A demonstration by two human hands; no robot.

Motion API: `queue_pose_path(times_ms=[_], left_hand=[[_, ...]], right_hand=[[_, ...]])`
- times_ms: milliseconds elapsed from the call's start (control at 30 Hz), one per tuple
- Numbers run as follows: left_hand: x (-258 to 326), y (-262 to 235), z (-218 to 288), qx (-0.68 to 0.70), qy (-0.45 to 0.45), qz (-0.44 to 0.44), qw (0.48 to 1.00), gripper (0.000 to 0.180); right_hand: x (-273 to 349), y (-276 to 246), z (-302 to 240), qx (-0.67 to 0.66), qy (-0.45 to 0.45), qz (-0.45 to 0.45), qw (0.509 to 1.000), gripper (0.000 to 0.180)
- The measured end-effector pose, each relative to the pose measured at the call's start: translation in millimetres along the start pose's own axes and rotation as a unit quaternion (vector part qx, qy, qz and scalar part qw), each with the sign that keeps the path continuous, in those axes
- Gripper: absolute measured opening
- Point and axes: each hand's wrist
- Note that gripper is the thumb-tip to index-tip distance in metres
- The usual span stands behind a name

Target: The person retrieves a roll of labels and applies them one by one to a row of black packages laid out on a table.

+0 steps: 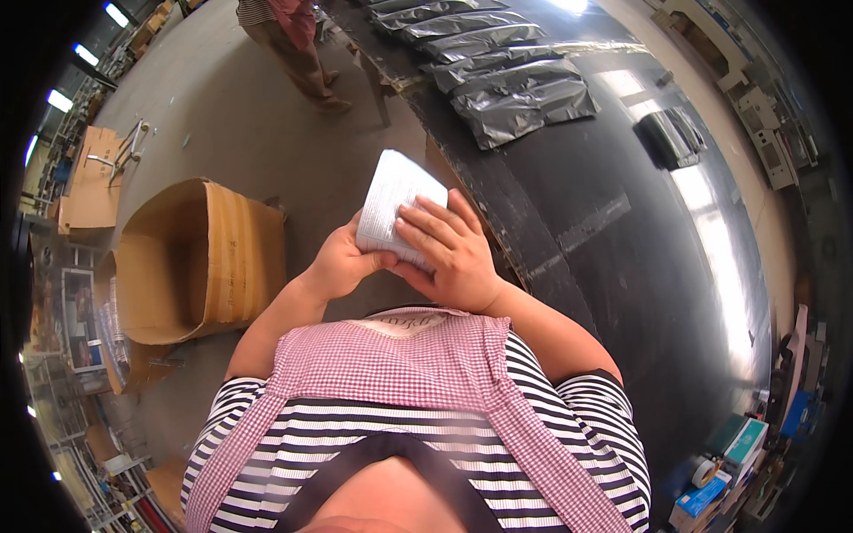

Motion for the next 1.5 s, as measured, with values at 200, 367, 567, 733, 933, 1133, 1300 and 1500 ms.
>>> queue_pose_path(times_ms=[200,367,567,733,933,1133,1300,1500], left_hand=[[-49.7,-60.0,2.2,-0.042,0.108,-0.034,0.993,0.05],[-95.1,-102.6,4.9,-0.109,0.157,-0.024,0.981,0.045],[-136.4,-127.3,1.6,-0.063,0.098,0.02,0.993,0.042],[-174.2,-160.0,-12.9,-0.054,0.096,-0.016,0.994,0.041],[-235.6,-206.7,-36.3,-0.153,0.157,-0.129,0.967,0.039],[-295.1,-237.5,-43.4,-0.179,0.092,-0.228,0.953,0.041],[-323.7,-236.1,-61.3,-0.252,0.052,-0.347,0.902,0.04],[-345.0,-222.7,-76.0,-0.191,-0.034,-0.413,0.89,0.037]], right_hand=[[-66.6,45.8,30.2,-0.079,-0.076,0.075,0.991,0.043],[-136.4,65.7,60.1,-0.12,-0.123,0.065,0.983,0.044],[-183.6,80.3,89.5,-0.137,-0.129,0.043,0.981,0.042],[-208.1,95.5,106.0,-0.11,-0.097,0.058,0.988,0.041],[-234.0,108.7,120.9,-0.036,-0.019,0.074,0.996,0.04],[-254.3,117.0,127.8,-0.025,0.147,0.09,0.985,0.022],[-234.2,104.9,151.7,-0.336,0.478,0.118,0.803,0.016],[-170.1,0.2,218.9,-0.602,0.505,0.329,0.524,0.025]])
Point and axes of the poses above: each hand's wrist, its own x-axis away from the middle knuckle, its own y-axis out of the palm, z = x × y, and after that the axes turned 15 degrees about y, right-handed
